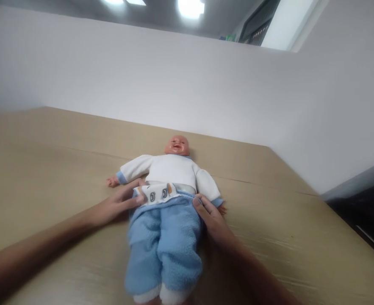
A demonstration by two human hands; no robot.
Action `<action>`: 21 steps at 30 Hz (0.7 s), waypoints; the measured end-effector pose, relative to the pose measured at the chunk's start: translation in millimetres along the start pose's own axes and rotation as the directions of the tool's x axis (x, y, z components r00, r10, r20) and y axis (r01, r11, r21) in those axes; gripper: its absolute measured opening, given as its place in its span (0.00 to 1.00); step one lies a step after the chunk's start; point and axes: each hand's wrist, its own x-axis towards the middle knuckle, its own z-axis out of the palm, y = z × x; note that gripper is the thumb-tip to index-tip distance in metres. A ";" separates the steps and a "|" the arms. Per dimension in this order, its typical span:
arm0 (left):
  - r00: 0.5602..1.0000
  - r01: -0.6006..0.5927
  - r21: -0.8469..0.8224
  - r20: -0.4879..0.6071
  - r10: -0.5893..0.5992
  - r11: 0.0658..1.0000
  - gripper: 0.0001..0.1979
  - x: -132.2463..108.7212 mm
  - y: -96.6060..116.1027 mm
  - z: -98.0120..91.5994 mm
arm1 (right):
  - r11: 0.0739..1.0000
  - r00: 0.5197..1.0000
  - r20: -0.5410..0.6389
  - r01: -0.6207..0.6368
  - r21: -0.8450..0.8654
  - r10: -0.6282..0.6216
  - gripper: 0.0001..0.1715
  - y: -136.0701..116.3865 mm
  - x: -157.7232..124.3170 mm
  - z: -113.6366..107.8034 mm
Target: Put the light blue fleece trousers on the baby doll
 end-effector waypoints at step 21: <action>0.989 0.092 0.095 0.109 -0.103 0.991 0.26 -11.9 -1.7 -10.6 | 0.964 0.987 0.031 -0.163 0.209 0.160 0.34 -14.1 -10.6 16.8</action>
